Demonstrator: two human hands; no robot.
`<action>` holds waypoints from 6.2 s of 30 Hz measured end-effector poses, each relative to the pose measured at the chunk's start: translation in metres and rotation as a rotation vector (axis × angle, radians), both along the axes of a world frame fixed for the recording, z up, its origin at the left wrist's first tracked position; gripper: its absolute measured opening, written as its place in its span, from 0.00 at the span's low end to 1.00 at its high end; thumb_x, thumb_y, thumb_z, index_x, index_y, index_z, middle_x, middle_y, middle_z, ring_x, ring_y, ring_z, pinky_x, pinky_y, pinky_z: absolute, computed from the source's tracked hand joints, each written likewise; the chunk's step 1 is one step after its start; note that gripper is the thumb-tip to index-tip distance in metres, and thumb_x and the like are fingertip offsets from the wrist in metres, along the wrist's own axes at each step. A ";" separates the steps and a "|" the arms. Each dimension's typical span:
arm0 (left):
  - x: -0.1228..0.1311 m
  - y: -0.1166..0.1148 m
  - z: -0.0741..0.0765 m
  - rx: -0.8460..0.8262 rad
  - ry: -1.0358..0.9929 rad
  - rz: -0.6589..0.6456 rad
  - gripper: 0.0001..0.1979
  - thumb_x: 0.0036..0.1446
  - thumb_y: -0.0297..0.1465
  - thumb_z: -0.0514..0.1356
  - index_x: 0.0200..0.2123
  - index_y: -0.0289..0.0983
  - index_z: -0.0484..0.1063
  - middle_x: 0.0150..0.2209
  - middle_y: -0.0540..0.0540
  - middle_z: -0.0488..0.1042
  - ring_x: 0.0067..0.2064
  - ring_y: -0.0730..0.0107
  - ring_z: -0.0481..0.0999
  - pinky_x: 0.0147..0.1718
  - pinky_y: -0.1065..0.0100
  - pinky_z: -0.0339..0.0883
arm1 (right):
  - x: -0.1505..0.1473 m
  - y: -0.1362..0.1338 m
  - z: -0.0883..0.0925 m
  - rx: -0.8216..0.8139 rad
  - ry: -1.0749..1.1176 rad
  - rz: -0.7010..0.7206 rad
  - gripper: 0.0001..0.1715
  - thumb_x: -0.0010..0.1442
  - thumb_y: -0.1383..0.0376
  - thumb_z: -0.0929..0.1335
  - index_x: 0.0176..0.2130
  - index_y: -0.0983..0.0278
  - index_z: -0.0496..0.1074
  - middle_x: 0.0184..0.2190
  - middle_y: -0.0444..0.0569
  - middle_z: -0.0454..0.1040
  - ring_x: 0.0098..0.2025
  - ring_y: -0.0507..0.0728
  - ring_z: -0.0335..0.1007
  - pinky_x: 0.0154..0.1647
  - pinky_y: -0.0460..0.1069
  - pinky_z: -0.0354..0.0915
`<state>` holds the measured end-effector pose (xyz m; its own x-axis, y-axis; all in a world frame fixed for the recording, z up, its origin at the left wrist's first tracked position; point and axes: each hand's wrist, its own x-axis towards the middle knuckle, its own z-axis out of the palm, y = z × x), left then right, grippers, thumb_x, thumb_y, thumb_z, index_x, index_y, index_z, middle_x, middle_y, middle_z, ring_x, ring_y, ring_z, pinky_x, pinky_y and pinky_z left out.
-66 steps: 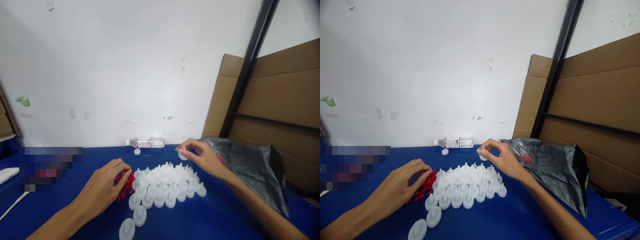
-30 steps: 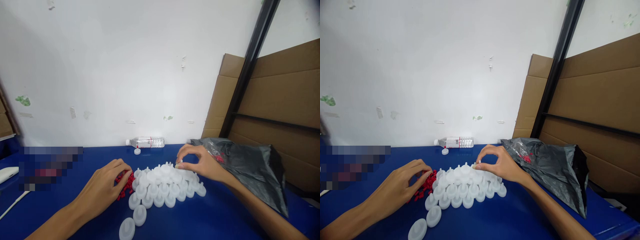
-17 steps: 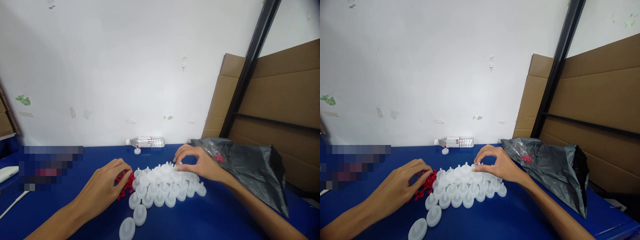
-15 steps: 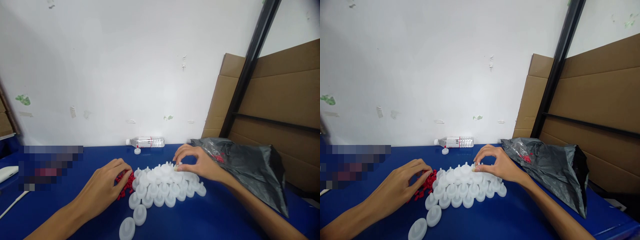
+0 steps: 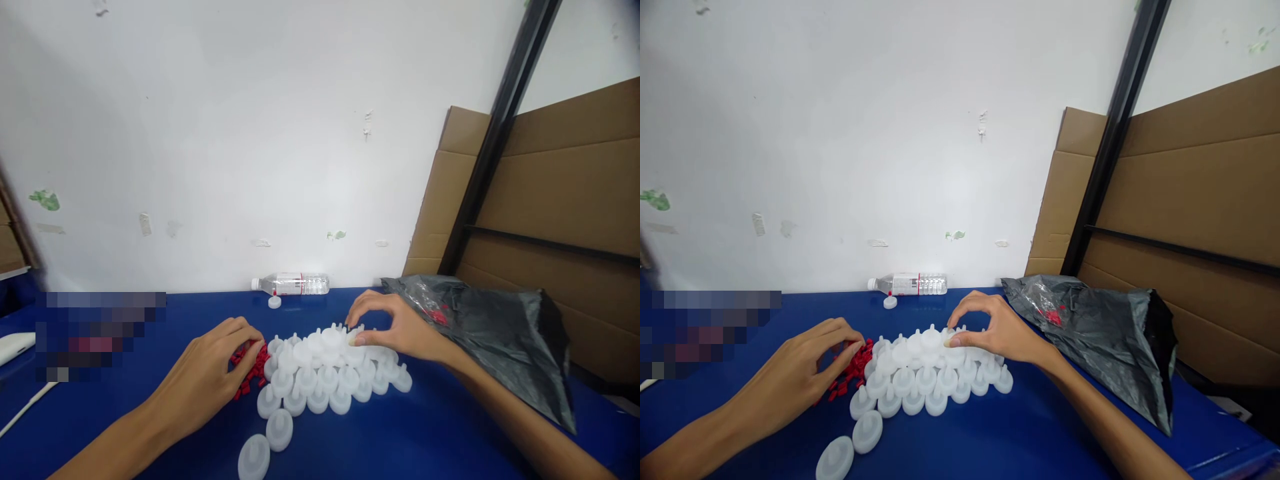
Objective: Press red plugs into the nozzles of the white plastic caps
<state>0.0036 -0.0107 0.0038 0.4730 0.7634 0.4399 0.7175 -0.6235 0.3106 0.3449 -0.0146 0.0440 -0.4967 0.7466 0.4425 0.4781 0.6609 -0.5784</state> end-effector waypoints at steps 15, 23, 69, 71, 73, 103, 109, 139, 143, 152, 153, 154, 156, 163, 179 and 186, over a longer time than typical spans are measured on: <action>-0.002 0.006 -0.007 0.020 0.001 0.025 0.13 0.69 0.40 0.53 0.43 0.46 0.77 0.39 0.49 0.79 0.39 0.62 0.76 0.33 0.67 0.69 | 0.003 0.009 0.006 0.093 0.005 -0.179 0.29 0.77 0.50 0.54 0.44 0.55 0.78 0.45 0.47 0.81 0.50 0.61 0.75 0.55 0.58 0.63; -0.001 0.008 -0.009 -0.025 0.008 -0.087 0.15 0.71 0.41 0.54 0.41 0.44 0.79 0.43 0.45 0.77 0.48 0.59 0.72 0.46 0.61 0.71 | -0.048 0.084 0.034 -0.066 -0.372 0.144 0.22 0.73 0.49 0.62 0.49 0.54 0.80 0.49 0.45 0.81 0.50 0.60 0.76 0.53 0.54 0.67; 0.018 -0.027 0.020 -0.365 -0.837 -0.002 0.26 0.65 0.51 0.51 0.22 0.41 0.53 0.22 0.53 0.54 0.25 0.70 0.54 0.24 0.69 0.57 | -0.106 -0.041 0.071 0.975 -0.760 0.110 0.16 0.72 0.77 0.58 0.48 0.62 0.69 0.30 0.43 0.80 0.33 0.55 0.75 0.49 0.54 0.65; 0.009 -0.015 0.020 -0.422 -0.842 0.057 0.28 0.62 0.52 0.54 0.21 0.41 0.48 0.21 0.55 0.48 0.24 0.72 0.47 0.23 0.68 0.52 | -0.083 -0.037 0.072 0.949 -0.755 0.002 0.19 0.71 0.78 0.60 0.52 0.60 0.70 0.38 0.45 0.83 0.41 0.56 0.78 0.54 0.55 0.66; -0.001 -0.002 0.019 -0.382 -0.776 0.084 0.27 0.60 0.52 0.55 0.21 0.41 0.49 0.22 0.55 0.48 0.25 0.72 0.47 0.24 0.68 0.49 | -0.054 -0.029 0.072 0.825 -0.609 -0.101 0.19 0.70 0.73 0.65 0.56 0.57 0.70 0.44 0.46 0.83 0.45 0.58 0.78 0.53 0.56 0.67; 0.000 0.003 -0.008 0.025 -0.052 0.003 0.15 0.71 0.39 0.50 0.38 0.41 0.74 0.41 0.46 0.75 0.44 0.59 0.70 0.44 0.60 0.68 | -0.026 -0.013 0.011 0.126 0.098 -0.229 0.08 0.62 0.55 0.74 0.38 0.55 0.81 0.39 0.46 0.83 0.44 0.61 0.79 0.49 0.58 0.72; 0.000 0.002 -0.006 0.017 -0.043 0.006 0.12 0.71 0.37 0.50 0.41 0.41 0.73 0.42 0.46 0.74 0.46 0.58 0.70 0.45 0.59 0.68 | -0.026 -0.012 0.008 0.109 0.068 -0.217 0.09 0.62 0.54 0.74 0.38 0.55 0.81 0.40 0.47 0.83 0.45 0.61 0.78 0.49 0.60 0.72; 0.001 0.002 -0.008 -0.027 0.019 -0.017 0.12 0.71 0.35 0.50 0.42 0.42 0.73 0.41 0.46 0.75 0.45 0.57 0.70 0.45 0.58 0.67 | 0.009 0.022 0.002 0.150 0.131 -0.483 0.32 0.72 0.45 0.59 0.30 0.61 0.77 0.32 0.49 0.82 0.39 0.62 0.79 0.45 0.54 0.70; 0.001 0.001 -0.009 -0.033 0.005 -0.017 0.13 0.71 0.36 0.50 0.42 0.42 0.73 0.42 0.46 0.75 0.46 0.57 0.71 0.45 0.58 0.67 | 0.015 0.035 -0.010 0.145 0.088 -0.516 0.32 0.71 0.46 0.59 0.29 0.61 0.76 0.30 0.49 0.82 0.37 0.62 0.80 0.44 0.54 0.70; 0.003 -0.016 0.007 0.067 -0.008 -0.135 0.19 0.72 0.34 0.45 0.26 0.41 0.62 0.27 0.50 0.68 0.30 0.65 0.66 0.34 0.63 0.62 | 0.028 0.048 -0.029 0.209 -0.072 -0.560 0.31 0.72 0.50 0.58 0.28 0.60 0.77 0.29 0.49 0.82 0.33 0.61 0.79 0.41 0.53 0.67; 0.004 -0.021 0.007 0.078 0.010 -0.191 0.19 0.72 0.33 0.45 0.26 0.41 0.62 0.26 0.49 0.68 0.30 0.65 0.65 0.35 0.62 0.62 | 0.028 0.049 -0.030 0.216 -0.082 -0.559 0.31 0.72 0.50 0.58 0.28 0.60 0.77 0.29 0.49 0.82 0.33 0.61 0.79 0.41 0.53 0.67; 0.005 -0.026 0.006 0.090 0.028 -0.241 0.18 0.71 0.33 0.46 0.27 0.41 0.64 0.27 0.49 0.69 0.30 0.65 0.66 0.36 0.62 0.62 | 0.028 0.049 -0.030 0.222 -0.091 -0.557 0.31 0.72 0.50 0.58 0.28 0.60 0.77 0.29 0.49 0.82 0.33 0.61 0.79 0.41 0.53 0.67; 0.007 -0.035 0.002 0.108 0.085 -0.309 0.13 0.69 0.34 0.49 0.31 0.41 0.66 0.29 0.48 0.72 0.32 0.64 0.69 0.36 0.61 0.63 | 0.028 0.050 -0.031 0.230 -0.107 -0.553 0.31 0.72 0.50 0.57 0.29 0.60 0.77 0.28 0.49 0.82 0.33 0.62 0.79 0.42 0.53 0.66; 0.016 -0.043 -0.011 0.167 0.338 -0.372 0.10 0.64 0.40 0.58 0.32 0.41 0.65 0.29 0.49 0.74 0.27 0.65 0.71 0.29 0.63 0.58 | 0.025 0.048 -0.032 0.226 -0.151 -0.534 0.30 0.73 0.51 0.58 0.29 0.60 0.78 0.27 0.47 0.81 0.31 0.60 0.79 0.41 0.52 0.66; 0.028 -0.048 -0.005 0.277 0.428 -0.354 0.05 0.69 0.31 0.57 0.38 0.42 0.64 0.32 0.53 0.76 0.27 0.67 0.76 0.25 0.64 0.57 | 0.026 0.050 -0.036 0.229 -0.167 -0.518 0.27 0.73 0.54 0.59 0.29 0.60 0.77 0.23 0.44 0.80 0.28 0.58 0.78 0.38 0.51 0.65; 0.027 -0.040 -0.014 0.410 0.404 -0.395 0.16 0.77 0.33 0.43 0.34 0.41 0.62 0.28 0.53 0.74 0.24 0.69 0.74 0.22 0.62 0.52 | 0.028 0.052 -0.039 0.243 -0.154 -0.513 0.27 0.73 0.55 0.59 0.29 0.59 0.76 0.22 0.43 0.79 0.27 0.57 0.77 0.37 0.50 0.64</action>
<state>0.0307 -0.0502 -0.0099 0.8684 0.3101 0.3870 0.4222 -0.8716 -0.2490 0.3733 0.0373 0.0055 -0.1705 0.7948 0.5825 0.8383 0.4277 -0.3382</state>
